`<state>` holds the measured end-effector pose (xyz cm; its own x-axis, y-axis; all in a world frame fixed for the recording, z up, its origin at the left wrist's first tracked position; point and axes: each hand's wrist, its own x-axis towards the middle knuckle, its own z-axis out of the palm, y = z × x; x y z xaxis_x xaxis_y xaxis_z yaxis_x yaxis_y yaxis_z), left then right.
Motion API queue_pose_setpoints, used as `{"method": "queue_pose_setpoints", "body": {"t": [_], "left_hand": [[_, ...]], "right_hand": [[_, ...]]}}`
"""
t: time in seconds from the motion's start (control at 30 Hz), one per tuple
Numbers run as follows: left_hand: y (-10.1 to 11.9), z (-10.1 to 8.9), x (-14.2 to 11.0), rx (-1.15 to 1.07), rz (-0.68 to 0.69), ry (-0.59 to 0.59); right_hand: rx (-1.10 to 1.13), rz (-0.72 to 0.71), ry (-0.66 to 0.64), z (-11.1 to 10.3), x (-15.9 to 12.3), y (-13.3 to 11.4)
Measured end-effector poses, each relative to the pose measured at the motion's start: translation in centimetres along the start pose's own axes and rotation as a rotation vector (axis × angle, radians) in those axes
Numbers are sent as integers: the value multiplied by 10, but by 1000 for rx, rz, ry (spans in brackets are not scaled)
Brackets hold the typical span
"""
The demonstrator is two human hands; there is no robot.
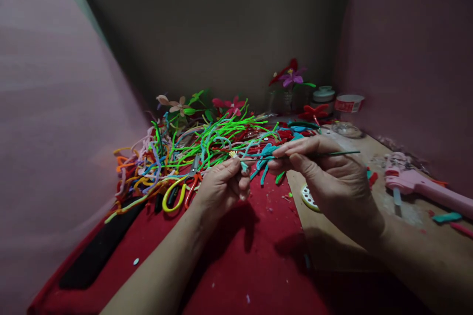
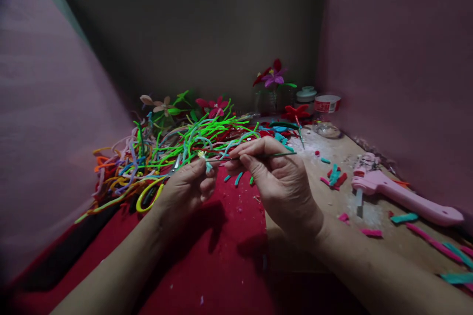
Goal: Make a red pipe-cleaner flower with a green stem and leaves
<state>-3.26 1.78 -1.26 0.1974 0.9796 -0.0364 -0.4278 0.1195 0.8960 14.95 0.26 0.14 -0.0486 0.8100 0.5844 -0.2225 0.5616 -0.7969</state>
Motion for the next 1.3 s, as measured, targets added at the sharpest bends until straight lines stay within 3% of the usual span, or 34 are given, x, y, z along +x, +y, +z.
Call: {"method": "queue_pose_setpoints", "body": {"t": [0.33,0.5,0.63,1.07,1.17,1.3], "left_hand": [[2,-1,1,-8,25,22],[1,-2,2,38,54,85],[2,1,1,130,62,70],[5,8,-5,245,36,86],[5,8,-7,272,66,77],[3,9,-8,324,127,92]], "right_hand": [[-2,-35,-18,1,-3,3],[-31,-33,19,2,-3,-3],[-21,-38,59,1,-3,-4],[-14,-52,-1,2,-6,-6],[-21,-121,-18,2,-8,-5],[-105,-325,-81,2,-10,-3]]}}
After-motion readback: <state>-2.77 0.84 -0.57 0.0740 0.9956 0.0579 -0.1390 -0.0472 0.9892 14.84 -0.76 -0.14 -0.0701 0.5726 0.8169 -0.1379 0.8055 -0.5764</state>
